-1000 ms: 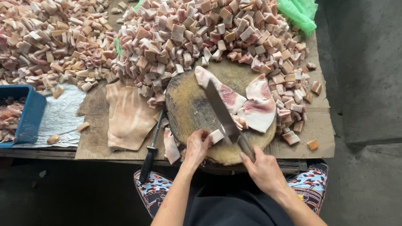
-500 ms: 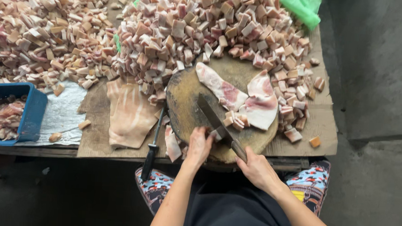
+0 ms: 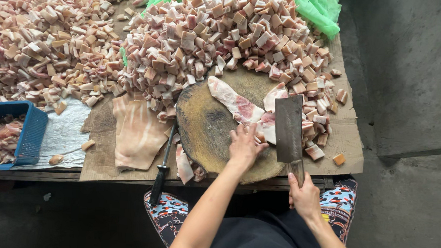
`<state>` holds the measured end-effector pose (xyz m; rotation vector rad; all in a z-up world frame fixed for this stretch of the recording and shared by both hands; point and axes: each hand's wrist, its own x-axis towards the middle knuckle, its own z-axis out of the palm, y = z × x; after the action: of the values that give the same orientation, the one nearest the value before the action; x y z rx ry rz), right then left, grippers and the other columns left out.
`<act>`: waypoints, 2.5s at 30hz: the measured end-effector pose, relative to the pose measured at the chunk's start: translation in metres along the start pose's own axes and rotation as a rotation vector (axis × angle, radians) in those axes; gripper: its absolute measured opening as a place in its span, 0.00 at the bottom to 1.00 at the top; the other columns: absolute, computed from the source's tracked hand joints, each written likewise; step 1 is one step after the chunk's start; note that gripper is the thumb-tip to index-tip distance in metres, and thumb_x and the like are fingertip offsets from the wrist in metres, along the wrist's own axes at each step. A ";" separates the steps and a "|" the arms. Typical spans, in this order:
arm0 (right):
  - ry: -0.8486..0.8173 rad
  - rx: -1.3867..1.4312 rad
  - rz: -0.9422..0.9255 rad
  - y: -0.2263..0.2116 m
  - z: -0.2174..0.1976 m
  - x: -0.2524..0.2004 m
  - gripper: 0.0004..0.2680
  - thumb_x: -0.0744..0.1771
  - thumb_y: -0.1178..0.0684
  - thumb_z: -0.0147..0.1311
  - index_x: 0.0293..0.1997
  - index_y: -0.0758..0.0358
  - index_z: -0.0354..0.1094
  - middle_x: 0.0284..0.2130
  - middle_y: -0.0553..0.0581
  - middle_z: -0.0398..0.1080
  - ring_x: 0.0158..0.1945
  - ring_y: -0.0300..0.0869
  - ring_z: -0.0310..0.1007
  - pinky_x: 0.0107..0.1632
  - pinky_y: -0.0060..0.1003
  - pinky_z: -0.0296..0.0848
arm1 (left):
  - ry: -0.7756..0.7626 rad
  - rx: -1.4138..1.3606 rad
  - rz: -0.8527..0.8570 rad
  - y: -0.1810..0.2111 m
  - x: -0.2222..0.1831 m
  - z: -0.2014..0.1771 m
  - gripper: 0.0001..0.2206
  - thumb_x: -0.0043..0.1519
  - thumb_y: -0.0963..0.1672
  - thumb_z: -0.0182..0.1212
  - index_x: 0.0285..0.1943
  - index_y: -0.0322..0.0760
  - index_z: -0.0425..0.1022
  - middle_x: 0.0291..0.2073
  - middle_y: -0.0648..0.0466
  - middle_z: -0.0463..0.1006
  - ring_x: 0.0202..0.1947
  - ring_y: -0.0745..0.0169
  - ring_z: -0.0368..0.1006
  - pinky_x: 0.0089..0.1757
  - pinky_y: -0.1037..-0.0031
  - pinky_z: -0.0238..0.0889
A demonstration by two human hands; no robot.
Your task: The person uses a cleaver to slice and dice pieces of pork belly on a round wooden cutting board. The cut pieces accumulate in a large pile on the table while the person continues to process additional strips of meat.
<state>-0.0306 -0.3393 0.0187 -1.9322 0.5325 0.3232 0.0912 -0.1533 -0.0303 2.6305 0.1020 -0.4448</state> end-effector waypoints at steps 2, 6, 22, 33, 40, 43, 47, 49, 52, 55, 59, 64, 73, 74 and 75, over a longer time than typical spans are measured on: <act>0.030 -0.074 0.000 0.005 0.004 0.001 0.15 0.68 0.43 0.51 0.49 0.67 0.64 0.12 0.59 0.69 0.14 0.44 0.72 0.19 0.41 0.71 | 0.207 0.089 0.100 0.009 0.006 0.016 0.36 0.51 0.54 0.70 0.69 0.52 0.60 0.63 0.39 0.61 0.60 0.32 0.59 0.38 0.52 0.74; 0.068 -0.175 -0.096 0.011 0.009 0.000 0.15 0.68 0.44 0.52 0.50 0.68 0.64 0.11 0.62 0.70 0.14 0.48 0.75 0.21 0.44 0.71 | 0.391 0.267 0.270 -0.001 0.007 0.042 0.24 0.60 0.50 0.69 0.65 0.48 0.67 0.56 0.43 0.67 0.53 0.38 0.67 0.34 0.58 0.74; 0.019 -0.151 -0.004 -0.005 0.003 -0.002 0.15 0.68 0.44 0.53 0.49 0.70 0.63 0.11 0.60 0.69 0.13 0.45 0.71 0.19 0.40 0.70 | 2.081 -0.069 0.392 -0.120 -0.162 -0.222 0.17 0.69 0.48 0.54 0.63 0.40 0.58 0.57 0.43 0.65 0.49 0.49 0.73 0.47 0.65 0.76; 0.036 -0.177 -0.008 0.000 0.007 -0.003 0.16 0.68 0.43 0.52 0.50 0.69 0.62 0.11 0.61 0.69 0.13 0.47 0.72 0.20 0.42 0.71 | 0.822 -0.172 0.030 -0.204 -0.013 -0.211 0.35 0.68 0.54 0.62 0.73 0.33 0.48 0.62 0.41 0.52 0.60 0.44 0.55 0.55 0.52 0.58; 0.069 -0.160 -0.015 0.016 0.015 -0.001 0.17 0.68 0.42 0.52 0.52 0.68 0.61 0.11 0.61 0.69 0.13 0.49 0.72 0.20 0.44 0.70 | 0.183 -0.531 -0.195 -0.143 0.090 -0.069 0.16 0.65 0.48 0.57 0.57 0.33 0.75 0.39 0.46 0.83 0.34 0.51 0.83 0.40 0.63 0.76; 0.068 -0.138 0.009 0.027 0.017 0.004 0.17 0.68 0.43 0.52 0.52 0.68 0.61 0.11 0.62 0.70 0.14 0.50 0.74 0.21 0.45 0.71 | 0.375 -0.355 -0.132 -0.138 0.123 -0.055 0.18 0.63 0.49 0.62 0.54 0.31 0.76 0.44 0.39 0.81 0.46 0.43 0.78 0.49 0.56 0.71; 0.126 -0.208 -0.185 0.040 0.019 0.008 0.16 0.68 0.43 0.53 0.50 0.68 0.61 0.16 0.66 0.71 0.23 0.59 0.75 0.25 0.51 0.72 | 0.446 -0.254 -0.221 -0.133 0.161 -0.057 0.23 0.60 0.50 0.67 0.56 0.29 0.71 0.53 0.33 0.71 0.55 0.34 0.69 0.51 0.51 0.65; 0.155 -0.242 -0.263 0.042 0.019 0.009 0.15 0.68 0.44 0.54 0.49 0.68 0.62 0.19 0.68 0.72 0.27 0.63 0.75 0.27 0.53 0.72 | 0.465 -0.213 -0.256 -0.126 0.178 -0.061 0.28 0.56 0.51 0.71 0.56 0.28 0.68 0.54 0.34 0.68 0.56 0.34 0.67 0.53 0.52 0.63; 0.132 -0.222 -0.161 0.038 0.018 0.009 0.14 0.67 0.44 0.54 0.47 0.66 0.62 0.18 0.70 0.72 0.26 0.64 0.76 0.28 0.55 0.72 | 0.527 -0.159 -0.205 -0.107 0.200 -0.067 0.27 0.49 0.48 0.75 0.54 0.33 0.69 0.53 0.36 0.67 0.57 0.34 0.64 0.55 0.47 0.57; 0.077 -0.156 0.002 0.029 0.018 0.004 0.13 0.67 0.44 0.53 0.45 0.65 0.62 0.15 0.69 0.72 0.21 0.61 0.78 0.28 0.53 0.72 | 0.324 -0.136 -0.157 -0.087 0.205 -0.069 0.17 0.57 0.42 0.65 0.54 0.36 0.69 0.45 0.43 0.73 0.51 0.41 0.69 0.51 0.52 0.64; 0.059 -0.150 0.037 0.023 0.016 0.003 0.13 0.67 0.44 0.53 0.45 0.64 0.62 0.13 0.67 0.71 0.18 0.58 0.77 0.26 0.51 0.73 | 0.245 -0.579 0.001 -0.063 0.177 -0.081 0.13 0.65 0.38 0.52 0.58 0.30 0.61 0.40 0.43 0.76 0.41 0.50 0.79 0.41 0.63 0.76; 0.098 -0.193 -0.075 0.026 0.015 0.005 0.15 0.67 0.44 0.53 0.49 0.67 0.62 0.13 0.66 0.71 0.18 0.56 0.77 0.25 0.50 0.72 | 0.128 -0.531 0.087 -0.048 0.090 -0.142 0.14 0.62 0.40 0.61 0.57 0.39 0.75 0.50 0.46 0.79 0.45 0.54 0.80 0.45 0.70 0.78; 0.036 -0.150 -0.011 0.010 0.007 0.002 0.18 0.68 0.43 0.52 0.54 0.69 0.60 0.14 0.65 0.72 0.16 0.52 0.76 0.23 0.46 0.73 | 0.160 -0.522 0.207 0.022 -0.012 -0.217 0.10 0.63 0.43 0.61 0.52 0.40 0.79 0.44 0.50 0.84 0.41 0.60 0.83 0.43 0.72 0.80; 0.031 -0.150 -0.016 0.008 0.006 0.002 0.17 0.68 0.43 0.52 0.53 0.69 0.60 0.14 0.65 0.72 0.16 0.52 0.76 0.22 0.46 0.73 | 0.185 -0.540 0.215 0.025 -0.017 -0.217 0.10 0.63 0.43 0.61 0.52 0.39 0.79 0.44 0.49 0.84 0.41 0.61 0.83 0.43 0.73 0.80; 0.024 -0.149 -0.018 0.006 0.006 0.002 0.17 0.68 0.43 0.52 0.53 0.70 0.61 0.14 0.65 0.72 0.16 0.51 0.76 0.22 0.46 0.73 | 0.233 -0.582 0.241 0.024 -0.023 -0.216 0.10 0.64 0.42 0.59 0.53 0.37 0.78 0.46 0.48 0.84 0.42 0.59 0.83 0.44 0.72 0.80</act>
<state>-0.0318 -0.3367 0.0107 -2.0861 0.5186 0.3361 0.1362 -0.0753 0.1692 2.0732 -0.0124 -0.0122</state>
